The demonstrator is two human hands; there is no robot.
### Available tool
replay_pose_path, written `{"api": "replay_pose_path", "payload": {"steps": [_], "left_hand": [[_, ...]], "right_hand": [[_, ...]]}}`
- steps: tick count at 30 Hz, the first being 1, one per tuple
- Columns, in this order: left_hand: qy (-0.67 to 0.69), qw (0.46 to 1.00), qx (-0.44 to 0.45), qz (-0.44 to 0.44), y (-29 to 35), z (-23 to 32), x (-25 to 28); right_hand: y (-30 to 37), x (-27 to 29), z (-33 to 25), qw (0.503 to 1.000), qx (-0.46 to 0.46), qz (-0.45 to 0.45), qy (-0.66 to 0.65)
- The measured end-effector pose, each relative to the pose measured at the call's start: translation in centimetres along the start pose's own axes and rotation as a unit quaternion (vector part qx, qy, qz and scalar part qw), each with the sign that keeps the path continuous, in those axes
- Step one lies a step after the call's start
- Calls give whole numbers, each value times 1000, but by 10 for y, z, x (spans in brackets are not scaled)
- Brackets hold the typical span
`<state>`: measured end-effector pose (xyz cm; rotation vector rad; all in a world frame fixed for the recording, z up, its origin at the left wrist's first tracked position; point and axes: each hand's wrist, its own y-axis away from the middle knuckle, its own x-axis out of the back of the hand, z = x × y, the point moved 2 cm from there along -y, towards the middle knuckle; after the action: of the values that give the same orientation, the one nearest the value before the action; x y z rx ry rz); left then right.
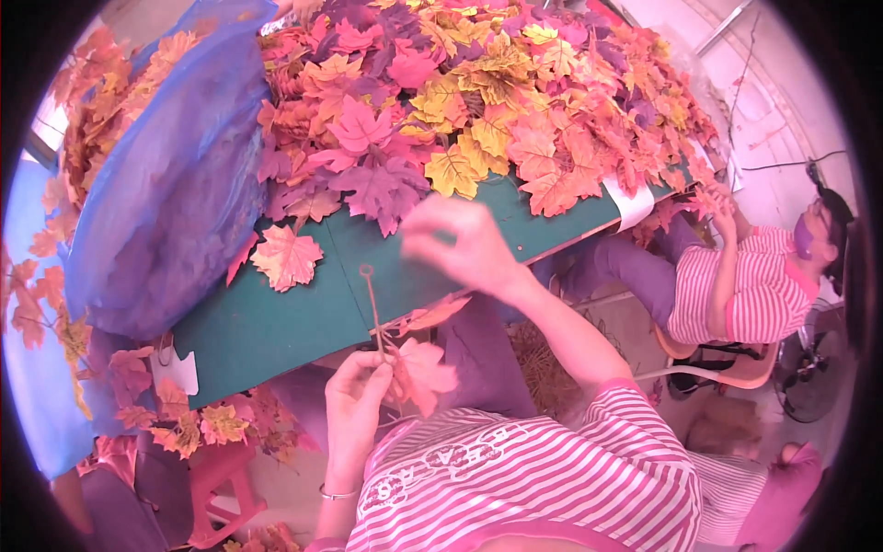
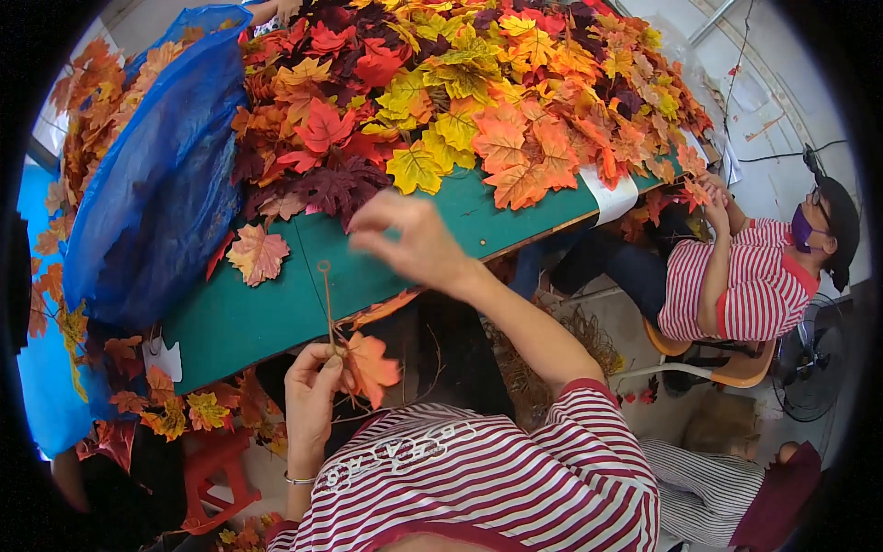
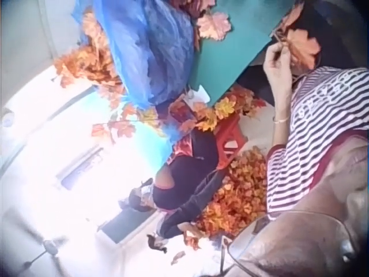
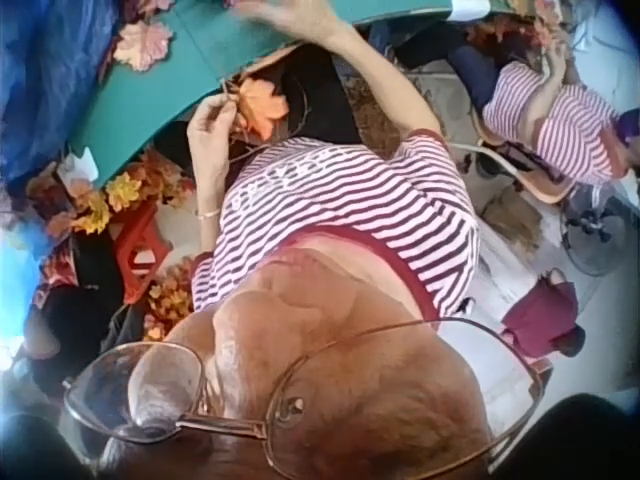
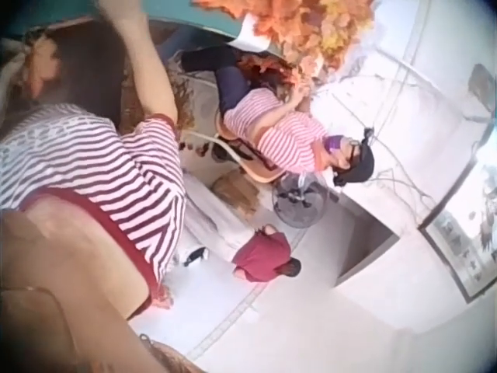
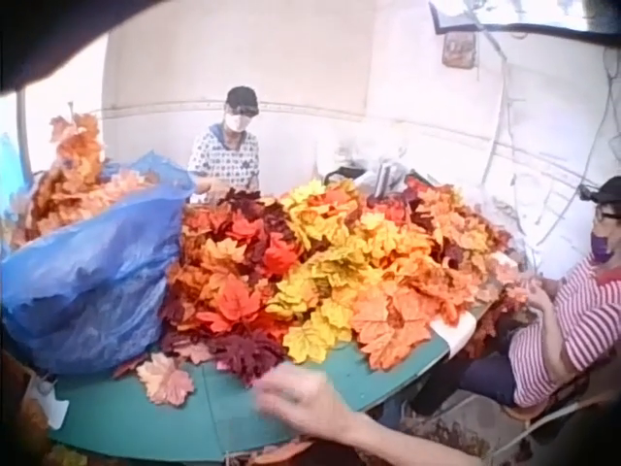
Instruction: The person assembles artificial maple leaves by hand, attaching individual leaf pieces onto plastic stems.
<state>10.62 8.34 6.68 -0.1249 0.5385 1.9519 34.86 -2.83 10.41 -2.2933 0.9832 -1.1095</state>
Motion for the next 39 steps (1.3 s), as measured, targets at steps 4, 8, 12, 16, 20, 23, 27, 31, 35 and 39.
{"api": "replay_pose_path", "payload": {"steps": [4, 8, 12, 16, 20, 23, 27, 31, 35, 39], "left_hand": [[-45, 998, -36, 12, -4, 5, -4], [-22, 999, -28, -5, -8, 5, -7], [-28, 999, -28, 17, -12, 5, -6], [-8, 999, -38, 28, -19, 2, -8], [-16, 998, -49, 35, -24, 2, -10], [-47, 997, -49, 35, -33, -2, -13], [-34, 997, -59, 40, -33, 1, -23], [23, 998, -63, 11, -38, -1, -25], [48, 996, -63, 28, -35, -10, -26], [174, 984, 7, -28, -34, -16, -28]], "right_hand": [[-29, 20, 75, 936, -167, 168, 261], [-36, 26, 113, 905, -140, 165, 366], [-44, 43, 103, 947, -151, 194, 207], [-49, 63, 100, 959, -161, 234, -5], [-55, 81, 61, 967, -60, 240, 58], [-58, 82, 24, 988, -10, 153, -13], [-38, 55, -91, 998, 9, -37, -46], [17, -3, -136, 966, 27, -242, -83], [50, -15, -100, 980, -105, -169, -22], [75, -20, -89, 963, -246, -52, -101]]}}
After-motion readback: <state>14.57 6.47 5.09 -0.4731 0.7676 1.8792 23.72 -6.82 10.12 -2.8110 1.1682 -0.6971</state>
